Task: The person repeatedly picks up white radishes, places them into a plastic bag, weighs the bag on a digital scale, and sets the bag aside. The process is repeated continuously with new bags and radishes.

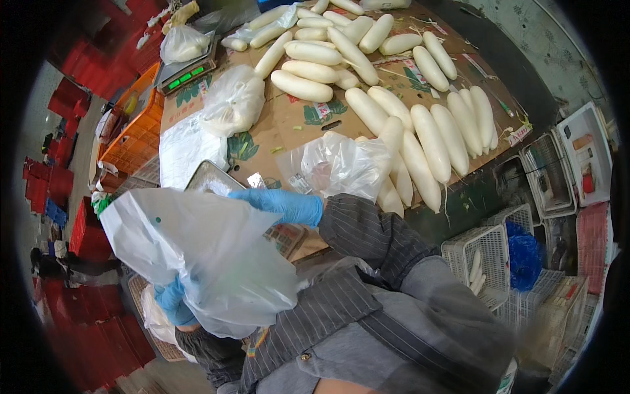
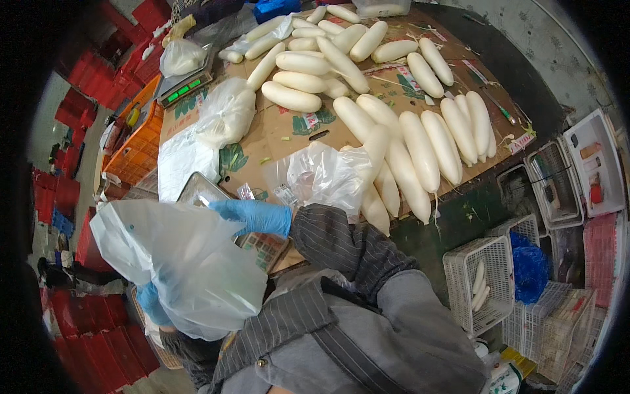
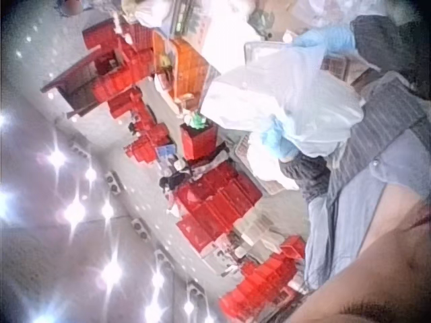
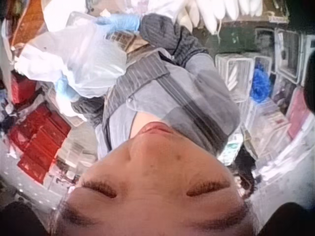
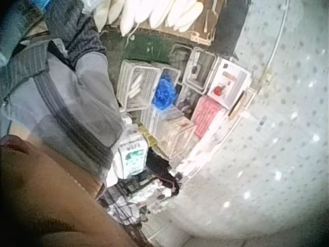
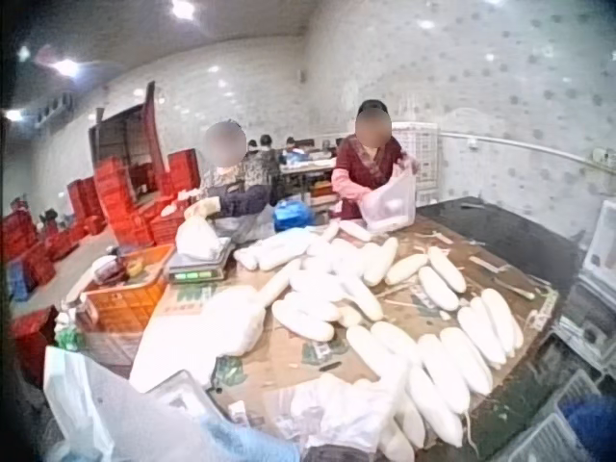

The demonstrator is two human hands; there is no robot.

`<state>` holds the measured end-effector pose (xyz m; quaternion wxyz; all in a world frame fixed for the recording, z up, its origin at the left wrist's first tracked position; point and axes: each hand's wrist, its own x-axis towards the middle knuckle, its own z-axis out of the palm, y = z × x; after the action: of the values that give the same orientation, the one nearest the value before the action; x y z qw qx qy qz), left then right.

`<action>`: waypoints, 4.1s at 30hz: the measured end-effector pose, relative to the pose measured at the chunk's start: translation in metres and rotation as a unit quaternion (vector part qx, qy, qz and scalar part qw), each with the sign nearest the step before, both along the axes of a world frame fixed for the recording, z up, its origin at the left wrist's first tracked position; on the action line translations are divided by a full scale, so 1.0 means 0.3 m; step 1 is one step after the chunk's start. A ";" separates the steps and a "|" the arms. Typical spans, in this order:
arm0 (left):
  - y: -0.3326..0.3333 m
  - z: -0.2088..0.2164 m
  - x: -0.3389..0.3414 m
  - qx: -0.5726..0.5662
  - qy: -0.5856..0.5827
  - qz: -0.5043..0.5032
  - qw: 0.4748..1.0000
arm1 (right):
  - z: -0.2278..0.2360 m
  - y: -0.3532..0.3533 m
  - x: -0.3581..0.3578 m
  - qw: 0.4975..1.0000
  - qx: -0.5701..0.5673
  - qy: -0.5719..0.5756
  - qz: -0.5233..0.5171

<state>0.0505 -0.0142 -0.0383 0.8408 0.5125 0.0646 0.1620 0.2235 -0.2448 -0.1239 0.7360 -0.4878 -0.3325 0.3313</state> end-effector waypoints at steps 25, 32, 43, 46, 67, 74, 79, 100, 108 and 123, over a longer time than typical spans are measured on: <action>-0.285 -0.100 0.256 0.194 0.135 -0.118 0.964 | 0.060 -0.230 0.038 0.927 -0.166 -0.120 -0.313; -0.278 -0.076 0.269 0.179 0.129 -0.064 0.973 | 0.214 -0.343 -0.041 0.901 -0.122 -0.217 -0.355; -0.363 -0.126 0.284 0.209 0.102 -0.095 0.968 | 0.114 -0.197 -0.077 0.988 -0.085 0.030 -0.128; -0.343 -0.136 0.293 0.220 0.074 -0.054 0.971 | 0.102 -0.210 -0.093 0.976 -0.080 0.126 -0.159; -0.526 -0.298 0.433 0.368 0.120 -0.154 0.909 | 0.206 -0.321 0.052 0.971 0.023 0.054 -0.232; -0.477 -0.174 0.483 0.227 0.180 -0.133 0.948 | 0.134 -0.405 -0.033 0.955 -0.124 -0.002 -0.270; -0.428 -0.151 0.446 0.202 0.137 -0.193 0.950 | 0.025 -0.266 -0.080 0.965 -0.053 0.125 -0.224; -0.014 0.114 0.296 0.517 0.001 0.268 0.813 | 0.206 -0.533 0.482 0.904 -0.105 -0.200 -0.364; 0.088 0.133 -0.071 0.033 0.112 0.251 0.961 | -0.287 -0.978 0.943 0.666 -0.702 -0.204 -0.151; -0.071 0.140 0.100 -0.140 0.046 0.155 0.977 | 0.420 -0.441 0.511 0.965 0.071 -0.196 -0.161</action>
<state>0.0805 -0.0356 0.0035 0.8649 0.3808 0.2035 0.2562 0.3769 -0.3772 0.0021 0.7330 -0.5366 -0.4099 0.0825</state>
